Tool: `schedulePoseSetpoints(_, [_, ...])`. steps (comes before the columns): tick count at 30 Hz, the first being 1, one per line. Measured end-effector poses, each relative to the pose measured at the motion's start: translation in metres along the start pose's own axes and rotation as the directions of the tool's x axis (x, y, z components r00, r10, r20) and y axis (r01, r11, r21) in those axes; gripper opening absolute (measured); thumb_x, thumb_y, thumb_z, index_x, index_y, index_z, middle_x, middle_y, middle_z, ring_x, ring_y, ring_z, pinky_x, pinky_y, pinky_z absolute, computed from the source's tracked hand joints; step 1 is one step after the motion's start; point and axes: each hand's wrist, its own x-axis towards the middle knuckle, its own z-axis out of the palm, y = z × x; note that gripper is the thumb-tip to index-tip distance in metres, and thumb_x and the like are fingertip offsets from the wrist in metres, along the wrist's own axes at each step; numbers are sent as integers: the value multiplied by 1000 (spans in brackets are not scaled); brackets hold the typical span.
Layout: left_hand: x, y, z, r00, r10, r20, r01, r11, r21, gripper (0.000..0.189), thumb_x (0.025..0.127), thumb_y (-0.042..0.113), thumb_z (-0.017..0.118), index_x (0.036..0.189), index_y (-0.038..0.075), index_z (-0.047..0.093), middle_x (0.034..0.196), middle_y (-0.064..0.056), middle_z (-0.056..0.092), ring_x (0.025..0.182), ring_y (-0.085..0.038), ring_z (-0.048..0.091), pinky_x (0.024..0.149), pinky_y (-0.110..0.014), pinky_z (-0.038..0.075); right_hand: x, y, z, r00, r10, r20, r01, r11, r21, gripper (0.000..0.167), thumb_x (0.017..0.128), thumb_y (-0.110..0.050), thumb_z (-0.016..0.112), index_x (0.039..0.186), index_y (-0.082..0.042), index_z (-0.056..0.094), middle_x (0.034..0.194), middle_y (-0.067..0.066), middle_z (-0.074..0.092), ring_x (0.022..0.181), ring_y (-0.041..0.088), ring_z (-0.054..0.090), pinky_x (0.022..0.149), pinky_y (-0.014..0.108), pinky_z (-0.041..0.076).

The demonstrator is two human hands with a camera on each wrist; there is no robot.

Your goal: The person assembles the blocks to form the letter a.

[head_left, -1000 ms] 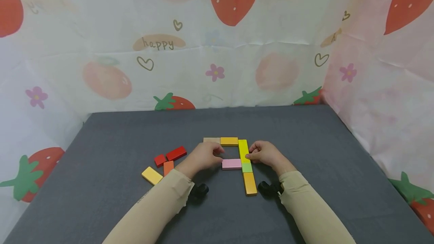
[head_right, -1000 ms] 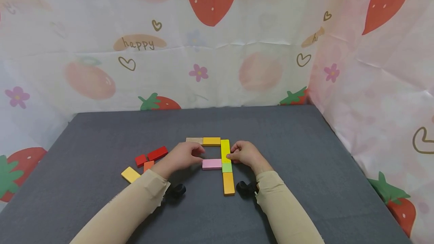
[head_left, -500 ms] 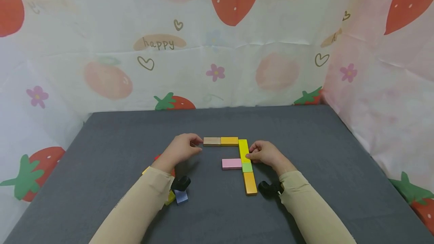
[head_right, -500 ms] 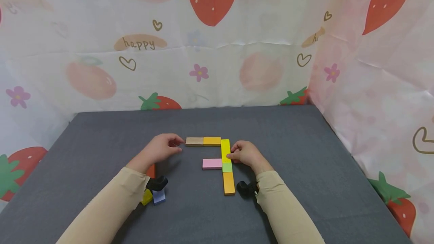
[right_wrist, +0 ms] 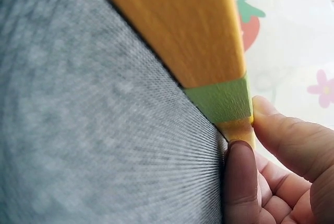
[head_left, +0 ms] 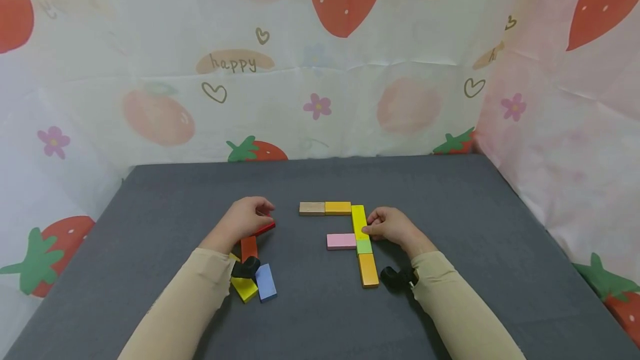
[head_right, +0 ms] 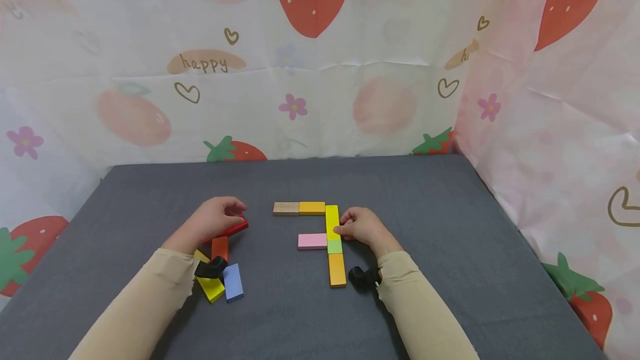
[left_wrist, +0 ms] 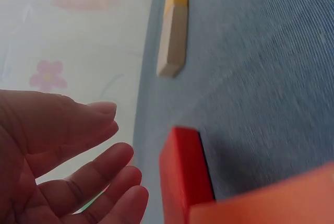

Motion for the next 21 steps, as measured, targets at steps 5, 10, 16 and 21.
schedulePoseSetpoints(5, [0,-13,-3,999,-46,13,46,999,-6,28,86,16,61,114,11,61,112,-9,58,101,-26,53,82,-39,48,0,0,0,1000,2,-4,-2,1000,-1,22,78,-15,73,91,-5,58,73,7,54,71,18,56,66,28,51])
schedulePoseSetpoints(10, [0,-20,-8,998,-62,10,61,998,5,29,86,15,61,114,9,60,113,-11,58,100,-27,53,81,-39,48,1,0,0,1000,11,-8,-11,1000,-3,22,77,-16,73,90,-5,59,74,7,54,72,18,56,66,28,51])
schedulePoseSetpoints(16, [4,-31,-8,998,-63,29,62,998,33,26,84,13,64,110,8,61,107,-11,59,91,-23,55,77,-38,49,1,-1,0,1000,25,-8,-25,1000,0,22,77,-16,73,90,-6,59,74,7,55,72,19,56,67,27,51])
schedulePoseSetpoints(21, [8,-38,-7,996,-77,55,74,996,44,27,83,15,65,109,8,62,105,-9,60,87,-21,55,74,-36,49,-1,-2,0,1000,28,-5,-28,1000,-9,22,77,-17,73,90,-6,59,75,7,54,72,18,56,67,28,51])
